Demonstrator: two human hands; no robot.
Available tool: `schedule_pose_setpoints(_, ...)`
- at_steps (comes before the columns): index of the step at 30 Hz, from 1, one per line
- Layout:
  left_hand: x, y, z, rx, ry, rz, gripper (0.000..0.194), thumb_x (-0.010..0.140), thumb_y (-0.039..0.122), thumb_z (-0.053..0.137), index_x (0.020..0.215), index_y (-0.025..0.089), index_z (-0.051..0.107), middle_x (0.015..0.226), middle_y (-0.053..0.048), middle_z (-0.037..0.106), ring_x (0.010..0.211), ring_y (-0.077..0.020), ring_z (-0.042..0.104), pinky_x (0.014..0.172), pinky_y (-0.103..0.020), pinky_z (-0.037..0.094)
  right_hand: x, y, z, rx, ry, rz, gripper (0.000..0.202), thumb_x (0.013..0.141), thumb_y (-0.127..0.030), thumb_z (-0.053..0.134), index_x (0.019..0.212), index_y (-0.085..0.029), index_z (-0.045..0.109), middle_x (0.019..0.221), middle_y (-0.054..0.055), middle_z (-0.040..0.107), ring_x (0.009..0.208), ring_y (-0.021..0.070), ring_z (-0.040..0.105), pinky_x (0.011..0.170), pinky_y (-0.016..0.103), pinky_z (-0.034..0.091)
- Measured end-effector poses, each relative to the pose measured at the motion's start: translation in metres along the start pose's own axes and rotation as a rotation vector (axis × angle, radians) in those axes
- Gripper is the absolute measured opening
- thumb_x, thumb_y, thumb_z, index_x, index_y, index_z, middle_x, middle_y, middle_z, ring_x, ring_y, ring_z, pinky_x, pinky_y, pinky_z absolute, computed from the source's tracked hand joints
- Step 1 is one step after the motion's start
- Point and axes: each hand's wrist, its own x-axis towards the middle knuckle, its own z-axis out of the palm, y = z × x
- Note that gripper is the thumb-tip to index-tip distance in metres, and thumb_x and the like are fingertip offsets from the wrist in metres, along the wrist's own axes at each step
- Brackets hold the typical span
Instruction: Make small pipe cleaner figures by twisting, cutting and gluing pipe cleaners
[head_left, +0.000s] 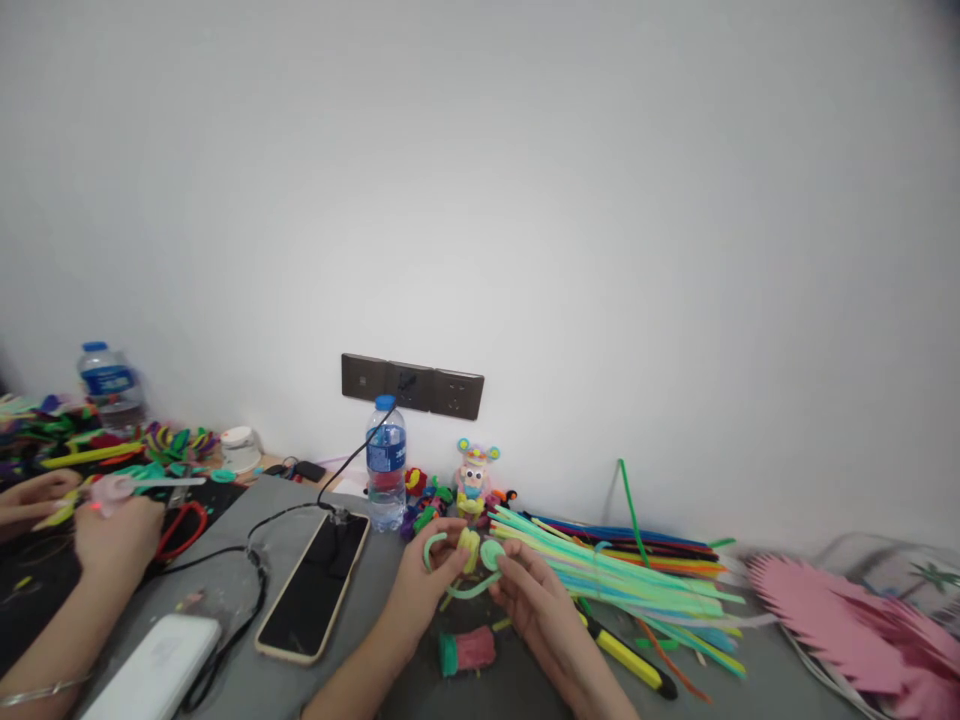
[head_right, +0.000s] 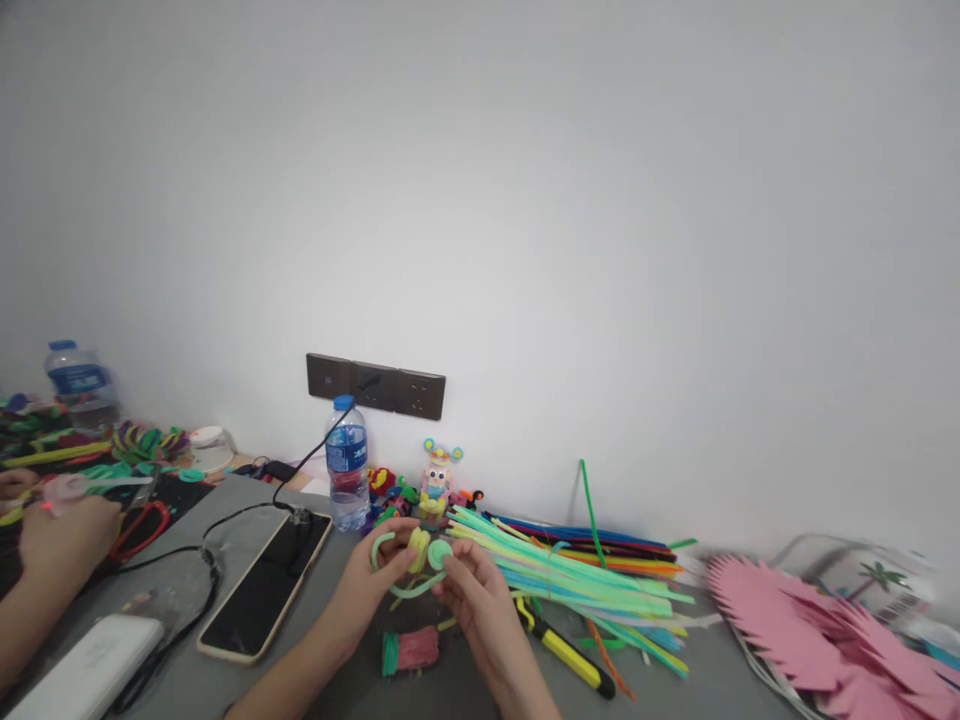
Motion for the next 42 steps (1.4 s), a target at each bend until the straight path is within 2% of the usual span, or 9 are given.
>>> schedule_pose_setpoints(6, 0.002, -0.007, -0.003, -0.21, 0.048, -0.131, 0.056, 0.067, 0.047, 0.078, 0.111, 0.019, 0.057, 0.094, -0.006, 0.071, 0.067, -0.0192, 0.071, 0.058, -0.025, 0.053, 0.006, 0.011, -0.008, -0.042, -0.007, 0.057, 0.045, 0.056, -0.039, 0.086, 0.092, -0.02, 0.068, 0.073, -0.001, 0.067, 0.059, 0.011, 0.058, 0.057, 0.021, 0.044)
schedule_pose_setpoints(14, 0.001, -0.001, -0.002, -0.329, 0.13, -0.28, 0.056, 0.061, 0.038, 0.085, 0.106, 0.018, 0.058, 0.093, -0.006, 0.072, 0.072, -0.0202, 0.073, 0.058, -0.022, 0.055, 0.004, 0.019, -0.003, -0.074, -0.05, -0.002, 0.031, 0.064, -0.044, 0.08, 0.071, -0.018, 0.064, 0.063, -0.004, 0.054, 0.051, 0.0074, 0.043, 0.047, 0.017, 0.034)
schedule_pose_setpoints(20, 0.008, 0.004, -0.009, -0.327, 0.198, -0.211, 0.052, 0.062, 0.033, 0.084, 0.104, 0.016, 0.057, 0.095, -0.009, 0.073, 0.076, -0.0199, 0.072, 0.068, -0.026, 0.056, 0.006, 0.019, -0.008, -0.1, -0.044, 0.004, 0.035, 0.064, -0.047, 0.08, 0.069, -0.018, 0.059, 0.063, -0.005, 0.048, 0.056, 0.0098, 0.045, 0.051, 0.02, 0.039)
schedule_pose_setpoints(24, 0.011, 0.01, -0.018, -0.305, 0.23, -0.14, 0.042, 0.066, 0.028, 0.075, 0.102, 0.016, 0.057, 0.091, -0.008, 0.071, 0.077, -0.018, 0.069, 0.07, -0.028, 0.054, 0.0, 0.005, -0.001, -0.042, -0.031, -0.124, 0.043, 0.069, -0.053, 0.074, 0.057, -0.018, 0.052, 0.053, -0.006, 0.044, 0.048, 0.0088, 0.04, 0.046, 0.02, 0.034)
schedule_pose_setpoints(28, 0.01, 0.012, -0.02, -0.165, 0.016, -0.177, 0.034, 0.065, 0.022, 0.061, 0.098, 0.016, 0.059, 0.074, 0.001, 0.061, 0.064, -0.0114, 0.058, 0.062, -0.023, 0.047, -0.004, -0.015, 0.003, 0.084, -0.012, -0.145, 0.047, 0.066, -0.051, 0.076, 0.052, -0.02, 0.043, 0.048, -0.008, 0.035, 0.042, 0.0069, 0.029, 0.041, 0.02, 0.03)
schedule_pose_setpoints(32, 0.003, 0.01, -0.014, 0.149, -0.149, -0.093, 0.025, 0.074, 0.029, 0.058, 0.095, 0.016, 0.059, 0.067, 0.004, 0.05, 0.058, -0.0094, 0.046, 0.057, -0.021, 0.039, 0.0, -0.018, -0.004, 0.102, 0.147, -0.222, 0.041, 0.062, -0.051, 0.077, 0.057, -0.021, 0.049, 0.053, -0.008, 0.042, 0.046, 0.008, 0.037, 0.045, 0.02, 0.038)
schedule_pose_setpoints(36, -0.005, 0.01, -0.014, 0.684, -0.303, 0.146, 0.018, 0.081, 0.025, 0.054, 0.097, 0.018, 0.058, 0.076, 0.001, 0.057, 0.065, -0.0128, 0.05, 0.063, -0.023, 0.038, 0.003, -0.007, -0.01, -0.098, 0.244, -0.31, 0.043, 0.063, -0.056, 0.074, 0.056, -0.019, 0.055, 0.059, -0.003, 0.052, 0.052, 0.0104, 0.045, 0.048, 0.022, 0.039)
schedule_pose_setpoints(40, -0.006, 0.011, -0.018, 1.045, -0.445, 0.269, 0.016, 0.081, 0.013, 0.051, 0.092, 0.019, 0.061, 0.086, -0.002, 0.064, 0.078, -0.0167, 0.056, 0.072, -0.026, 0.04, -0.002, -0.013, -0.008, -0.454, 0.182, -0.407, 0.044, 0.076, -0.059, 0.06, 0.062, -0.018, 0.063, 0.06, 0.001, 0.057, 0.056, 0.0151, 0.05, 0.053, 0.026, 0.042)
schedule_pose_setpoints(42, -0.006, 0.012, -0.019, 1.117, -0.474, 0.327, 0.02, 0.08, 0.008, 0.05, 0.092, 0.019, 0.062, 0.095, -0.004, 0.065, 0.091, -0.0194, 0.056, 0.08, -0.029, 0.041, -0.011, -0.029, -0.007, -0.711, 0.098, -0.453, 0.039, 0.08, -0.055, 0.056, 0.076, -0.019, 0.07, 0.076, 0.006, 0.066, 0.072, 0.0208, 0.06, 0.066, 0.031, 0.048)
